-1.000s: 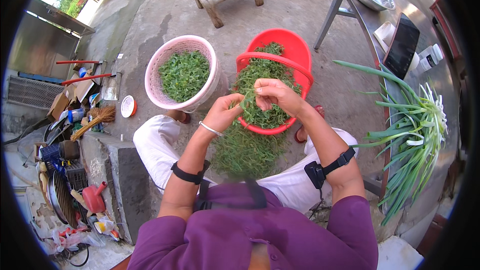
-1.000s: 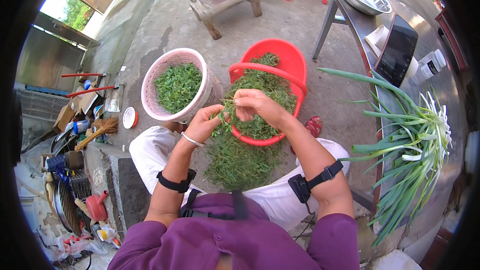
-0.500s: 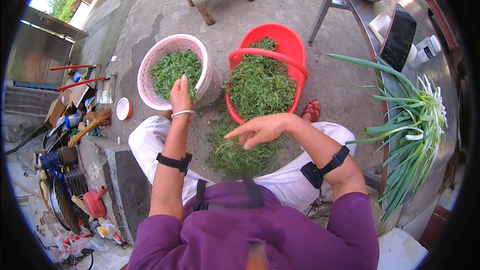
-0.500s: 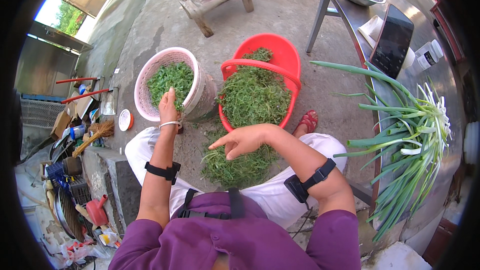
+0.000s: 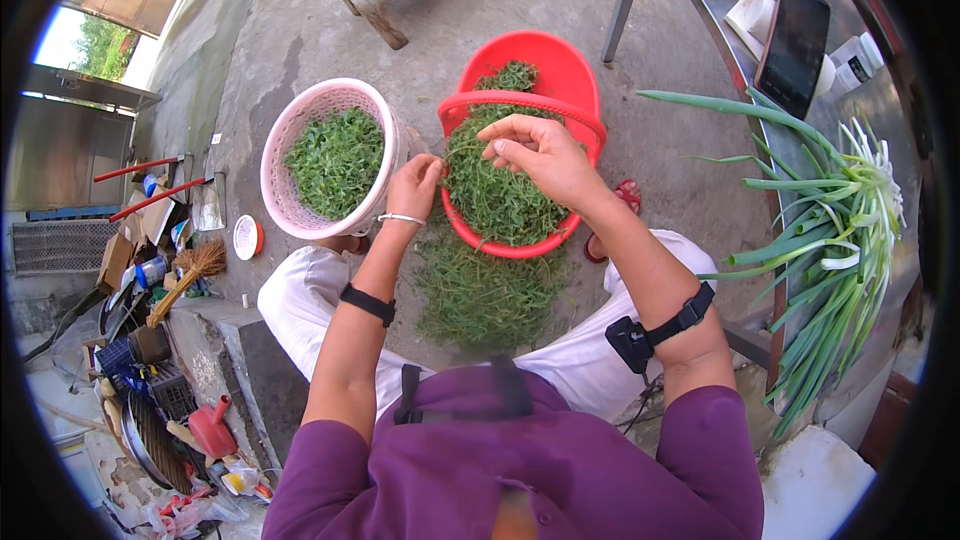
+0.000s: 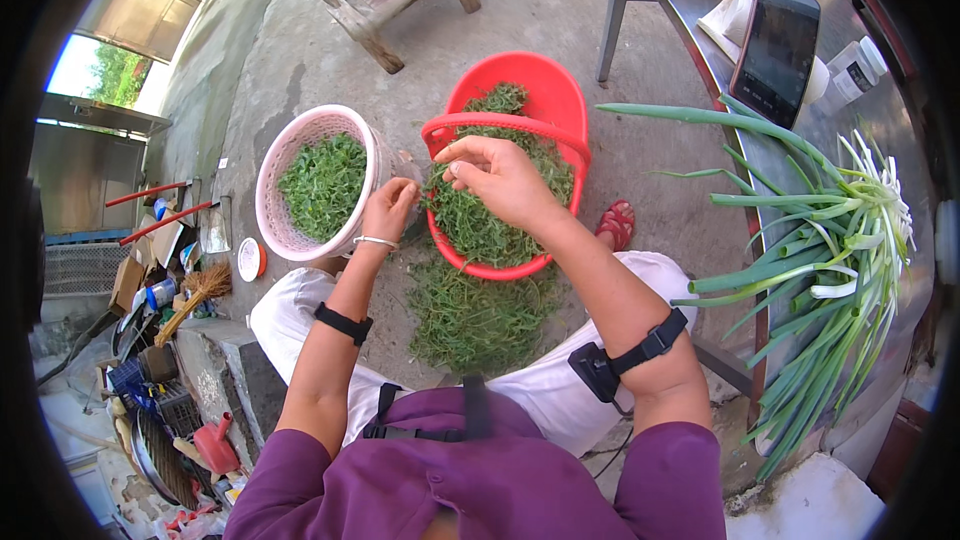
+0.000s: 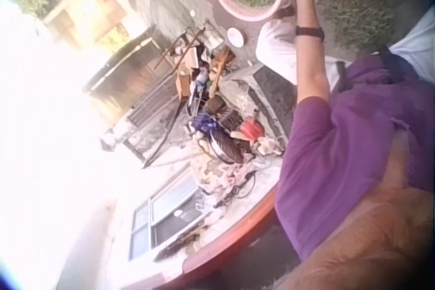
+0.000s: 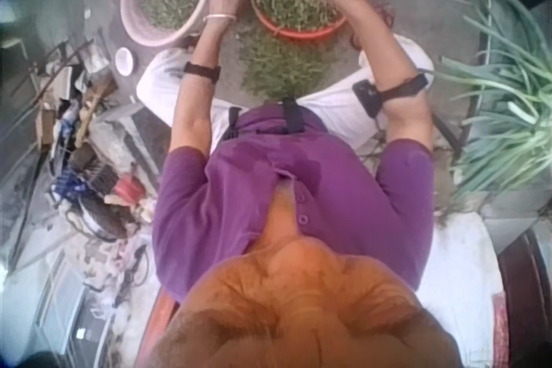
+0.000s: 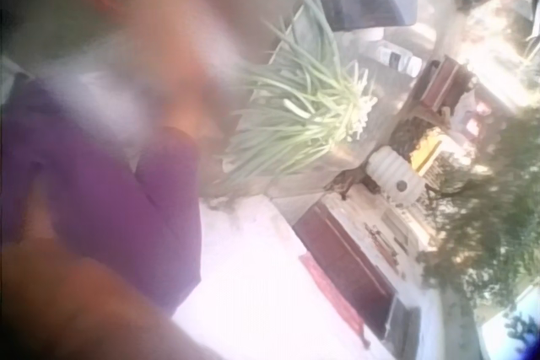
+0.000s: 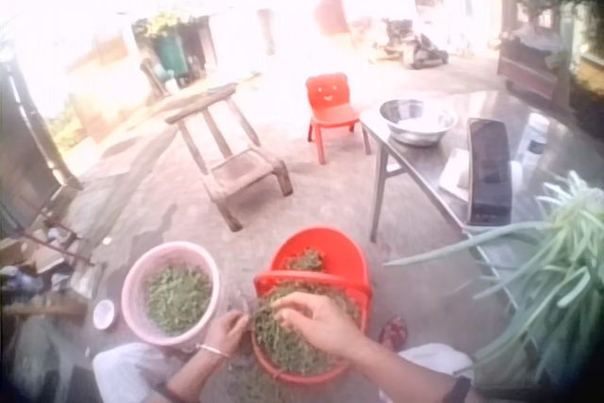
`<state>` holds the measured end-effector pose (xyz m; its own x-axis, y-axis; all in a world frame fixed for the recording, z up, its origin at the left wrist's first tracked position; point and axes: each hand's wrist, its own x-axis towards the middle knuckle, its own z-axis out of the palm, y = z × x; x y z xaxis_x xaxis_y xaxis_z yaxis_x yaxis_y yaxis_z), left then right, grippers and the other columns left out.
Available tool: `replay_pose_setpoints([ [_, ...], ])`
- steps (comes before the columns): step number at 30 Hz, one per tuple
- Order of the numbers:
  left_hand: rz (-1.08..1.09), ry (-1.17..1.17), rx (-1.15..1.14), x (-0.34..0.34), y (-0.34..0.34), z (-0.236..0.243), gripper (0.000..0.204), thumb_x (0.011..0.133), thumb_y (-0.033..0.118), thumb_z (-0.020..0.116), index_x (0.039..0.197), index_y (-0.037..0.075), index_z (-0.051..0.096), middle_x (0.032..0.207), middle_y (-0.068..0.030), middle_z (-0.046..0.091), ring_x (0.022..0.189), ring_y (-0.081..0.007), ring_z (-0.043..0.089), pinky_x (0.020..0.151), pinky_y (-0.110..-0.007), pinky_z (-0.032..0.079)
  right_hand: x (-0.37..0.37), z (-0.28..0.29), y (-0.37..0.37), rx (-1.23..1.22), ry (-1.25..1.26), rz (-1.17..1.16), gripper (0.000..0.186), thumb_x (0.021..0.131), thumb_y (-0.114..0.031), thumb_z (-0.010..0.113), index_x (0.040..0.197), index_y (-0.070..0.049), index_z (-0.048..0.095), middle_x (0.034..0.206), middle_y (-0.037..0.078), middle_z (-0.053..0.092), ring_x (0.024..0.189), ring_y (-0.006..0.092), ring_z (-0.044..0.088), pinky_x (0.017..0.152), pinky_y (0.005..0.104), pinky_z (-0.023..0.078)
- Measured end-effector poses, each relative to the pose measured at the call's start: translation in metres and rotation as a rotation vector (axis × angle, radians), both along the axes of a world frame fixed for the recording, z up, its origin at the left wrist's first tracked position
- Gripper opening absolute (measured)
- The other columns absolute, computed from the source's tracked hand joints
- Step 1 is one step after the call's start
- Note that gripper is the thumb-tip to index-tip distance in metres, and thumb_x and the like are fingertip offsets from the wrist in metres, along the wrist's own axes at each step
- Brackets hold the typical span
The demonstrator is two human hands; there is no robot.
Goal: The person sits on the ground and sorts green leafy vegetables by hand, picking up bunches from a red basket, separating leaves from stems, and placing the leaves into a white colander. The stems are discarded onto the floor. The task continues throughout the clip.
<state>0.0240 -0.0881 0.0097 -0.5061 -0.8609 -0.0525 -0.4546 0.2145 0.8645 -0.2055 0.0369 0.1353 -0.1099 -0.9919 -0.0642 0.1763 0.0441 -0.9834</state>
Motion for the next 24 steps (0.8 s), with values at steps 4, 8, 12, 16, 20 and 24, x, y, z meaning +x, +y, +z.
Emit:
replay_pose_setpoints([
  [4,-0.215,-0.443,0.305,-0.019,0.037,-0.082,0.032,0.085,0.024,0.062,0.108,0.004,0.070,0.096,-0.0177,0.071,0.092,-0.0286,0.068,0.087,-0.037,0.050,0.000,-0.003,-0.002,0.038,-0.011,0.014,0.020,0.091,-0.005,0.055,0.106,0.002,0.065,0.092,0.005,0.066,0.080,0.0095,0.061,0.076,0.0255,0.051],
  [8,-0.188,-0.508,0.229,-0.024,0.059,-0.129,0.037,0.084,0.026,0.064,0.115,0.006,0.067,0.122,-0.0196,0.060,0.117,-0.0317,0.057,0.099,-0.037,0.044,-0.002,-0.009,-0.005,0.035,0.002,0.056,0.022,0.093,-0.009,0.055,0.112,-0.003,0.065,0.093,0.003,0.068,0.081,0.0084,0.060,0.076,0.0251,0.050],
  [12,-0.168,-0.259,0.172,-0.027,0.062,-0.114,0.036,0.088,0.022,0.065,0.119,0.004,0.065,0.115,-0.0129,0.062,0.102,-0.0261,0.060,0.092,-0.035,0.047,-0.005,-0.009,-0.005,0.020,-0.003,0.026,0.021,0.092,-0.009,0.055,0.110,-0.002,0.066,0.091,0.004,0.068,0.080,0.0083,0.061,0.074,0.0247,0.050],
  [16,0.023,-0.004,0.453,-0.028,0.059,-0.068,0.020,0.087,0.012,0.069,0.103,0.001,0.067,0.101,-0.0047,0.063,0.084,-0.0113,0.061,0.071,-0.027,0.052,-0.007,-0.008,-0.004,0.031,-0.065,-0.037,0.020,0.091,-0.007,0.056,0.106,-0.001,0.066,0.087,0.004,0.067,0.077,0.0093,0.061,0.072,0.0254,0.052],
  [20,0.178,0.182,0.524,-0.038,0.066,-0.028,0.018,0.085,0.003,0.066,0.103,0.003,0.063,0.092,-0.0001,0.060,0.077,-0.0067,0.059,0.064,-0.025,0.054,-0.010,-0.014,-0.003,0.044,-0.044,-0.035,0.021,0.093,-0.009,0.055,0.110,-0.003,0.066,0.092,0.004,0.068,0.080,0.0083,0.061,0.071,0.0237,0.050],
  [24,0.250,0.381,0.585,-0.045,0.071,0.008,0.024,0.088,0.001,0.060,0.112,0.004,0.061,0.086,0.0038,0.057,0.074,-0.0052,0.057,0.067,-0.026,0.055,-0.014,-0.023,-0.004,0.035,-0.015,-0.046,0.021,0.091,-0.009,0.058,0.110,-0.002,0.066,0.095,0.002,0.068,0.081,0.0081,0.061,0.071,0.0236,0.050],
])
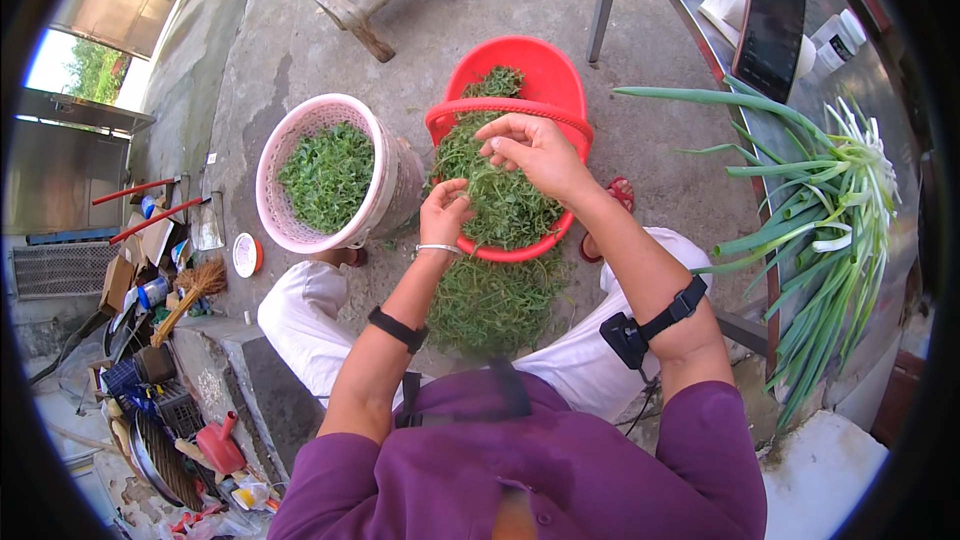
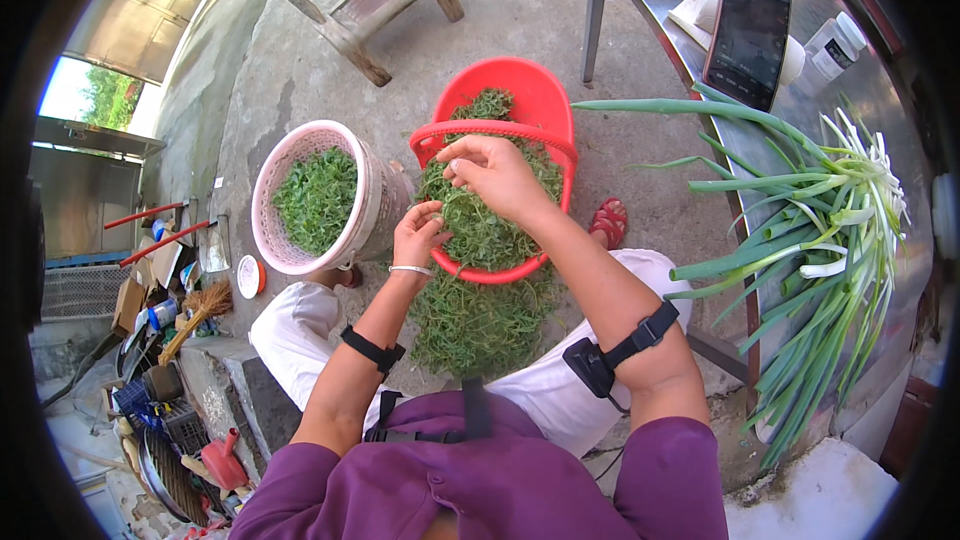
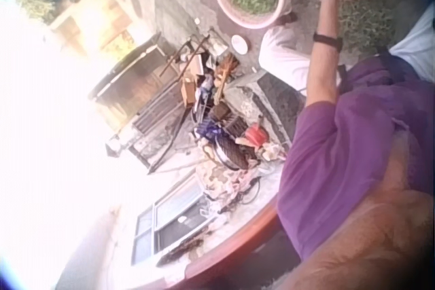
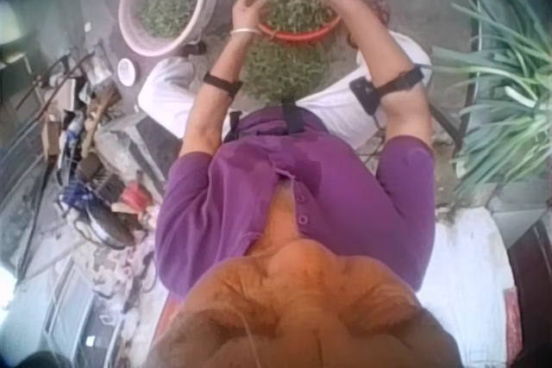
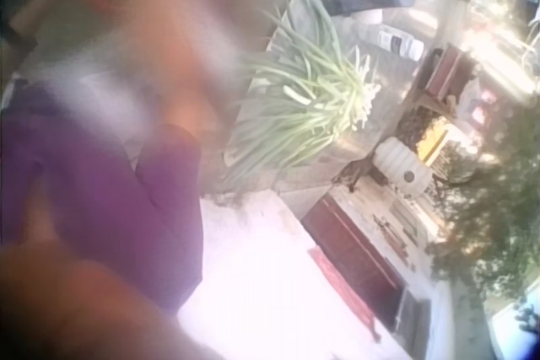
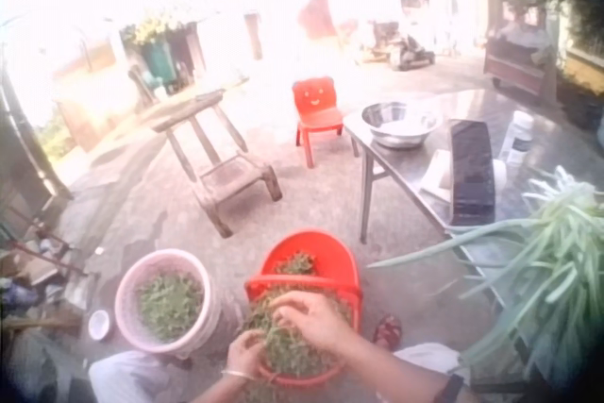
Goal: The person sits on the ground and sorts green leafy vegetables by hand, picking up bunches from a red basket, separating leaves from stems, and placing the leaves into a white colander. The stems are discarded onto the floor. The task continues throughout the clip.
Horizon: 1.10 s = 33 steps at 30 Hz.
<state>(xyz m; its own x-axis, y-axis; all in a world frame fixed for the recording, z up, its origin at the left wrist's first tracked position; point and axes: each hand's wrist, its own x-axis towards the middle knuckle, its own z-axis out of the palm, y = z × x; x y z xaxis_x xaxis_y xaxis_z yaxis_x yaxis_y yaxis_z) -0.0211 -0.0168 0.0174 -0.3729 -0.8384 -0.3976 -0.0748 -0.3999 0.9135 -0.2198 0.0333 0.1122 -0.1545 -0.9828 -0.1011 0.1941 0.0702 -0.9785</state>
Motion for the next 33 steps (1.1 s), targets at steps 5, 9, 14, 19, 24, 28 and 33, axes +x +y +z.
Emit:
replay_pose_setpoints([
  [5,-0.010,0.135,0.147,0.008,-0.001,0.045,0.025,0.090,0.003,0.056,0.115,0.006,0.060,0.092,0.0031,0.060,0.075,-0.0045,0.057,0.069,-0.026,0.053,0.001,-0.008,0.007,0.022,0.542,-0.041,0.025,0.081,-0.014,0.066,0.106,-0.007,0.068,0.091,0.009,0.070,0.078,0.0197,0.066,0.075,0.0345,0.053],
  [9,-0.021,0.244,0.163,0.008,0.001,0.066,0.024,0.091,0.004,0.056,0.114,0.006,0.060,0.097,0.0004,0.063,0.074,-0.0078,0.058,0.068,-0.026,0.051,0.005,-0.014,0.006,0.062,0.612,0.085,0.027,0.078,-0.021,0.071,0.102,-0.008,0.070,0.089,0.011,0.069,0.079,0.0243,0.066,0.076,0.0379,0.053],
  [14,-0.047,0.336,0.216,0.004,0.005,0.080,0.023,0.092,0.006,0.057,0.115,0.005,0.059,0.094,-0.0009,0.062,0.071,-0.0103,0.057,0.063,-0.026,0.048,0.005,-0.020,0.002,-0.033,0.459,0.044,0.026,0.078,-0.019,0.073,0.100,-0.007,0.070,0.081,0.009,0.068,0.075,0.0193,0.064,0.071,0.0342,0.051],
  [19,-0.123,0.302,0.310,0.009,0.007,0.087,0.024,0.095,0.013,0.057,0.117,0.006,0.057,0.087,0.0004,0.060,0.063,-0.0087,0.052,0.054,-0.022,0.041,0.007,-0.017,0.000,0.023,0.318,0.024,0.022,0.082,-0.014,0.069,0.100,-0.002,0.069,0.071,0.007,0.065,0.066,0.0141,0.062,0.065,0.0301,0.049],
  [24,0.073,0.512,0.480,0.019,-0.002,0.081,0.024,0.098,0.022,0.052,0.115,0.006,0.058,0.078,0.0023,0.054,0.054,-0.0051,0.040,0.045,-0.018,0.031,-0.004,-0.004,-0.003,0.001,0.197,-0.106,0.015,0.086,-0.015,0.064,0.088,0.001,0.063,0.074,0.001,0.063,0.065,0.0092,0.058,0.061,0.0275,0.047],
  [28,0.222,0.643,0.382,0.034,-0.018,0.081,0.021,0.099,0.021,0.052,0.112,0.006,0.058,0.071,0.0023,0.045,0.051,-0.0052,0.038,0.041,-0.019,0.029,0.002,0.004,0.007,0.143,0.153,0.290,0.021,0.086,-0.020,0.065,0.094,0.000,0.065,0.079,0.001,0.064,0.072,0.0102,0.060,0.069,0.0274,0.049],
  [33,0.223,0.706,0.351,0.041,-0.026,0.091,0.018,0.100,0.019,0.051,0.110,0.005,0.057,0.070,0.0015,0.045,0.049,-0.0056,0.036,0.039,-0.019,0.029,0.029,0.000,0.020,-0.179,0.621,0.754,0.048,0.086,-0.030,0.070,0.126,-0.004,0.060,0.099,0.012,0.069,0.098,0.0191,0.065,0.089,0.0323,0.049],
])
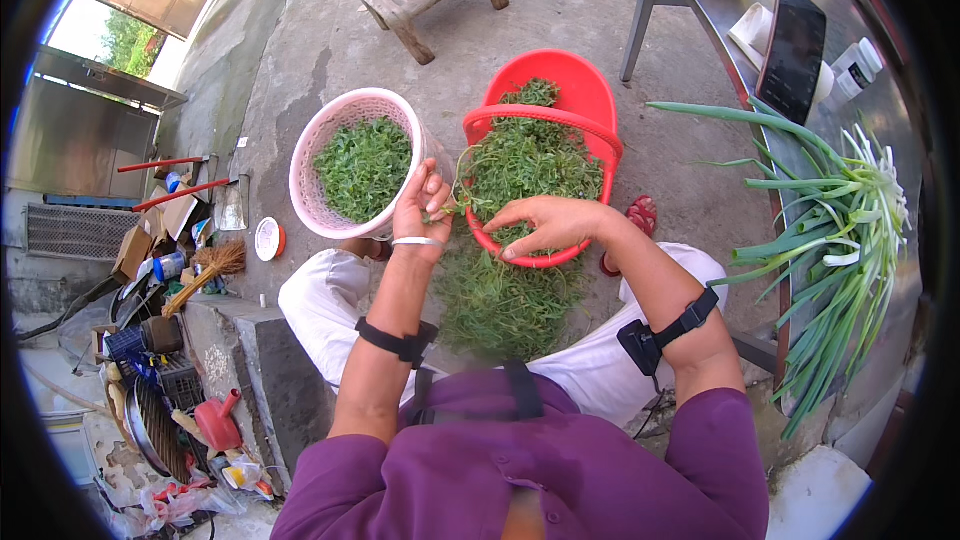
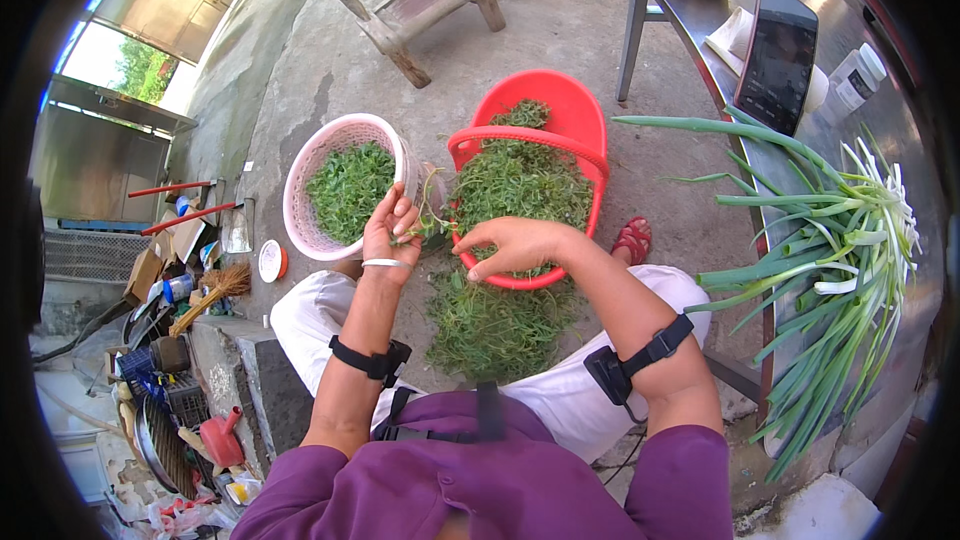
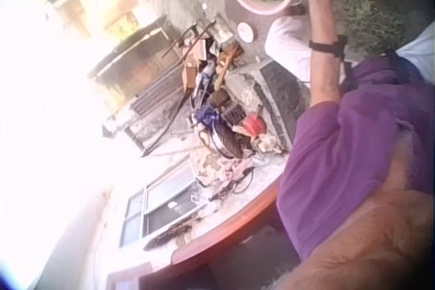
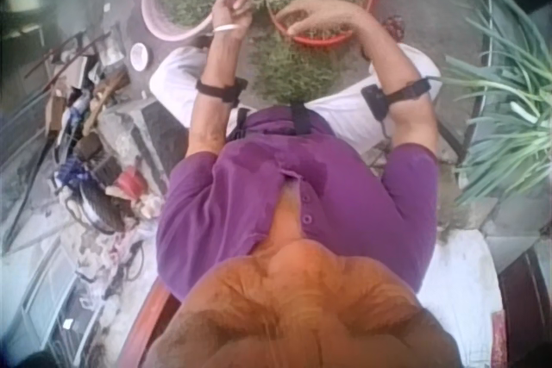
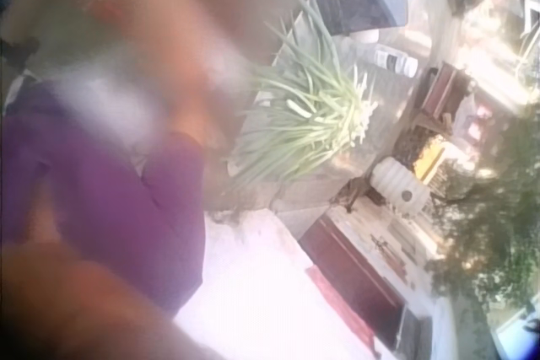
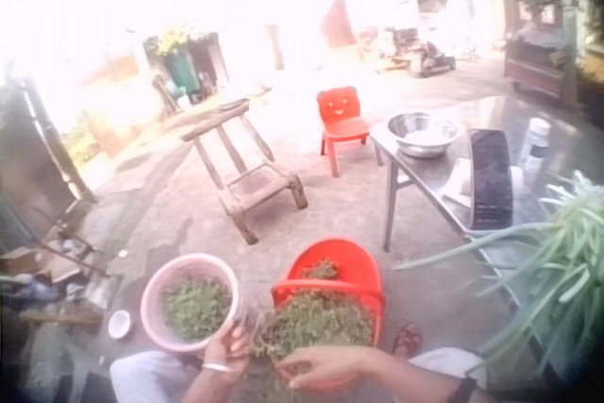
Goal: The person sits on the ground and sorts green leafy vegetables by hand, picking up bunches from a red basket, separating leaves from stems, and placing the leaves into a white colander. The stems are discarded onto the floor. The task continues throughout the clip.
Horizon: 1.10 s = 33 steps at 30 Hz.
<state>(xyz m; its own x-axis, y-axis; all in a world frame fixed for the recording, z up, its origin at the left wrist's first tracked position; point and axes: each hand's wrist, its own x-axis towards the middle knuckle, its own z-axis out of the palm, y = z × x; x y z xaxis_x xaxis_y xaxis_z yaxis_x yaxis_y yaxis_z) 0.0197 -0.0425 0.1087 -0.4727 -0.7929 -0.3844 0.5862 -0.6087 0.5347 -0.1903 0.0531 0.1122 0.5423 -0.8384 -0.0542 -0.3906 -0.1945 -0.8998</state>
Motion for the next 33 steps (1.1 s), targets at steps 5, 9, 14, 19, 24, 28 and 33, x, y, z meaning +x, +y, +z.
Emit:
replay_pose_setpoints([
  [5,-0.215,0.043,-0.006,-0.009,0.017,0.006,0.016,0.099,0.019,0.053,0.109,0.007,0.056,0.071,0.0032,0.048,0.047,-0.0034,0.036,0.041,-0.018,0.028,-0.003,-0.004,-0.016,0.173,-0.451,-0.470,0.036,0.087,-0.018,0.070,0.120,-0.004,0.062,0.087,0.001,0.066,0.076,0.0056,0.059,0.066,0.0224,0.047],
  [9,-0.276,-0.099,0.041,-0.016,0.029,0.010,0.016,0.098,0.019,0.054,0.109,0.008,0.055,0.073,0.0049,0.049,0.048,-0.0021,0.036,0.042,-0.017,0.028,0.001,0.000,-0.018,0.296,-0.583,-0.473,0.027,0.090,-0.021,0.067,0.110,-0.003,0.064,0.085,0.001,0.066,0.075,0.0069,0.059,0.064,0.0233,0.047],
  [14,-0.263,-0.107,-0.010,-0.019,0.027,0.009,0.016,0.098,0.018,0.054,0.110,0.007,0.055,0.070,0.0045,0.048,0.047,-0.0023,0.036,0.040,-0.017,0.026,-0.002,0.004,-0.017,0.342,-0.563,-0.412,0.019,0.091,-0.021,0.066,0.096,-0.003,0.066,0.082,0.002,0.067,0.072,0.0080,0.061,0.063,0.0245,0.049],
  [19,-0.491,-0.384,-0.153,-0.002,0.022,-0.028,0.016,0.098,0.020,0.054,0.105,0.007,0.058,0.068,0.0056,0.049,0.047,-0.0003,0.034,0.041,-0.015,0.024,-0.004,-0.003,-0.009,0.394,-0.416,-0.072,0.020,0.090,-0.019,0.065,0.084,-0.001,0.066,0.076,0.003,0.066,0.070,0.0088,0.061,0.066,0.0272,0.051],
  [24,-1.383,-0.694,-0.490,0.018,0.043,-0.108,0.026,0.094,0.023,0.061,0.115,0.008,0.063,0.087,0.0016,0.063,0.068,-0.0036,0.053,0.058,-0.020,0.042,-0.016,-0.002,-0.019,0.156,-0.457,-0.617,0.018,0.089,-0.016,0.063,0.087,0.001,0.066,0.075,0.002,0.066,0.071,0.0086,0.061,0.069,0.0264,0.050],
  [28,-1.144,-0.848,-0.575,-0.007,0.031,-0.154,0.036,0.094,0.022,0.060,0.128,0.008,0.060,0.110,-0.0033,0.065,0.094,-0.0117,0.058,0.085,-0.027,0.046,-0.019,0.003,-0.022,0.149,-0.523,-0.695,0.016,0.090,-0.014,0.062,0.089,0.000,0.066,0.076,0.003,0.066,0.071,0.0089,0.061,0.069,0.0255,0.051],
  [33,-0.835,-0.902,-0.170,-0.054,0.026,-0.164,0.043,0.098,0.026,0.054,0.139,0.015,0.049,0.130,-0.0059,0.057,0.124,-0.0194,0.047,0.100,-0.036,0.038,-0.018,0.006,-0.026,0.140,-0.526,-0.711,0.016,0.090,-0.014,0.061,0.090,0.001,0.066,0.076,0.003,0.066,0.071,0.0090,0.061,0.068,0.0253,0.051],
])
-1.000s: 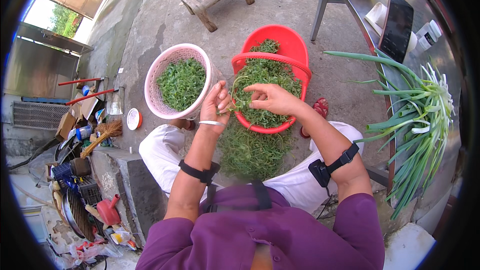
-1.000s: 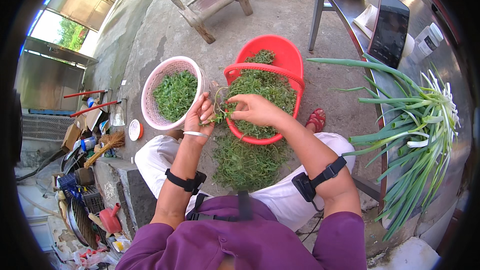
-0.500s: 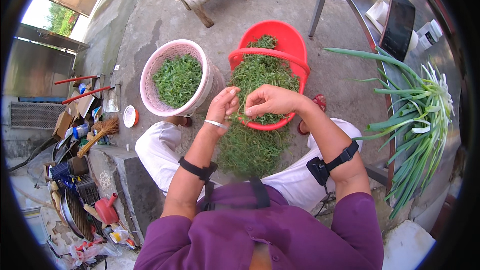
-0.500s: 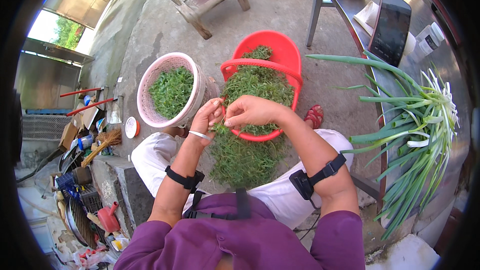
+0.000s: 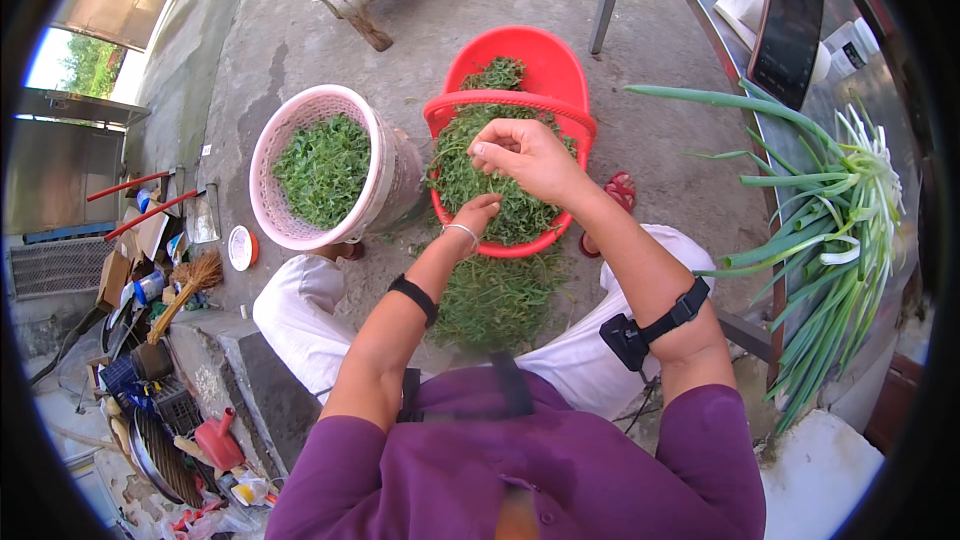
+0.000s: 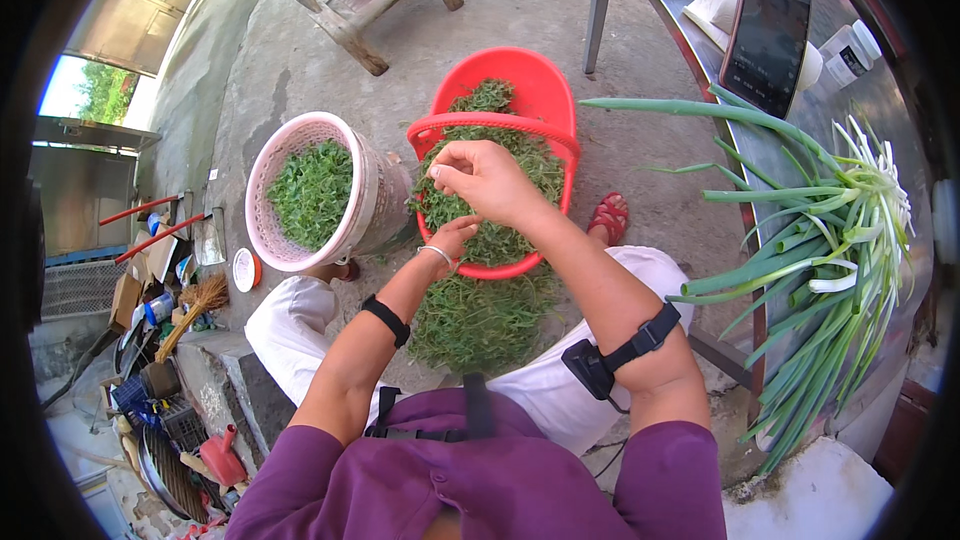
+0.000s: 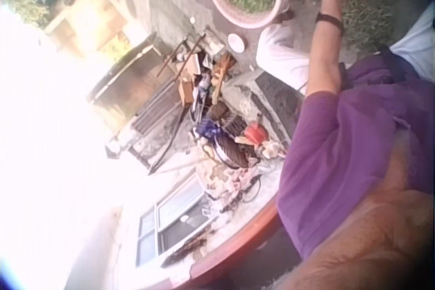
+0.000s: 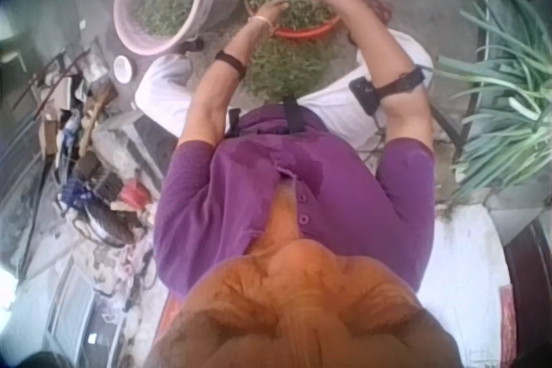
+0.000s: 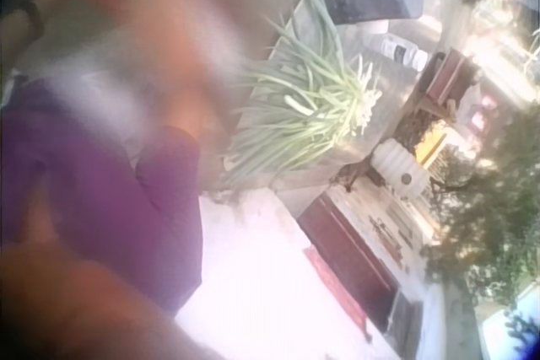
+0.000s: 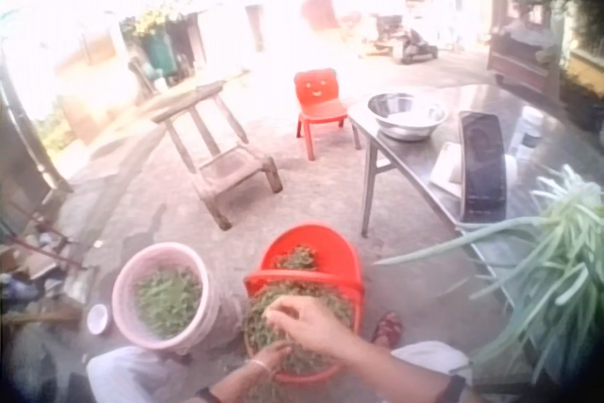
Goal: The person sits on the ground and sorts green leafy vegetables by hand, picking up bunches from a red basket, separating leaves from stems, and placing the leaves into a white colander. The stems are discarded onto the floor. The task continues throughout the clip.
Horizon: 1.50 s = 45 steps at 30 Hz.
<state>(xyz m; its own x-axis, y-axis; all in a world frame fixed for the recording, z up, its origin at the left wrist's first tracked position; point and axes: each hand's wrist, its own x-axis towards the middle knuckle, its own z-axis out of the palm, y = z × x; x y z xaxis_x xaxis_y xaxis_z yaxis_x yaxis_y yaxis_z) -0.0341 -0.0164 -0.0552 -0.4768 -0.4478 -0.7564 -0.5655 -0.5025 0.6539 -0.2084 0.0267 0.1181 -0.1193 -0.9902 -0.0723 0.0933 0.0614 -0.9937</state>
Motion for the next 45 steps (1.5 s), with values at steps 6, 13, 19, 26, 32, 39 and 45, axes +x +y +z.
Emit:
replay_pose_setpoints([
  [6,0.396,0.106,0.140,0.011,0.006,0.010,0.015,0.092,0.020,0.064,0.102,0.011,0.056,0.103,-0.0031,0.064,0.104,-0.0203,0.063,0.092,-0.036,0.049,-0.002,0.000,0.000,-0.004,-0.042,-0.052,0.016,0.090,-0.014,0.062,0.091,0.001,0.066,0.077,0.003,0.066,0.071,0.0092,0.062,0.068,0.0257,0.051],
  [13,0.522,0.316,0.100,0.039,0.000,0.027,0.012,0.092,0.008,0.062,0.102,0.009,0.056,0.099,-0.0056,0.064,0.097,-0.0205,0.066,0.085,-0.034,0.054,0.001,-0.006,0.003,0.019,0.008,-0.014,0.016,0.090,-0.014,0.061,0.092,0.001,0.066,0.077,0.004,0.066,0.071,0.0096,0.062,0.068,0.0261,0.051],
  [19,0.350,0.031,-0.032,0.038,-0.004,0.007,0.028,0.089,0.010,0.062,0.117,0.011,0.060,0.108,-0.0020,0.063,0.101,-0.0175,0.060,0.082,-0.034,0.049,-0.002,-0.007,0.006,0.022,0.018,-0.024,0.016,0.091,-0.015,0.061,0.094,0.000,0.066,0.080,0.003,0.067,0.072,0.0087,0.061,0.068,0.0251,0.051],
  [26,0.264,-0.131,-0.094,0.021,-0.011,-0.020,0.043,0.089,0.010,0.064,0.131,0.008,0.057,0.115,-0.0051,0.063,0.101,-0.0198,0.058,0.082,-0.033,0.047,-0.006,-0.008,0.003,0.000,0.011,0.001,0.016,0.093,-0.017,0.060,0.099,-0.003,0.066,0.084,0.002,0.067,0.074,0.0069,0.060,0.067,0.0225,0.049],
  [32,0.619,0.182,0.078,0.028,-0.003,0.003,0.033,0.090,0.002,0.063,0.121,-0.003,0.056,0.110,-0.0106,0.064,0.100,-0.0216,0.063,0.088,-0.030,0.055,-0.008,-0.011,0.003,0.003,0.021,-0.013,0.016,0.092,-0.016,0.060,0.100,-0.002,0.066,0.086,0.003,0.067,0.073,0.0075,0.061,0.065,0.0232,0.050],
  [39,0.729,0.694,0.147,0.047,0.001,0.088,0.019,0.090,-0.001,0.061,0.109,0.000,0.059,0.108,-0.0086,0.064,0.102,-0.0200,0.064,0.092,-0.030,0.055,-0.004,-0.015,0.014,0.198,0.233,0.048,0.024,0.087,-0.015,0.062,0.102,0.003,0.066,0.094,0.013,0.069,0.063,0.0153,0.067,0.060,0.0286,0.053],
  [45,0.675,0.836,0.060,0.052,0.010,0.134,0.027,0.091,0.004,0.062,0.116,0.009,0.056,0.113,-0.0067,0.062,0.104,-0.0185,0.062,0.089,-0.033,0.055,0.008,-0.023,0.016,0.176,0.117,0.240,0.020,0.086,-0.012,0.066,0.098,0.004,0.069,0.081,0.009,0.069,0.068,0.0125,0.066,0.060,0.0278,0.053],
])
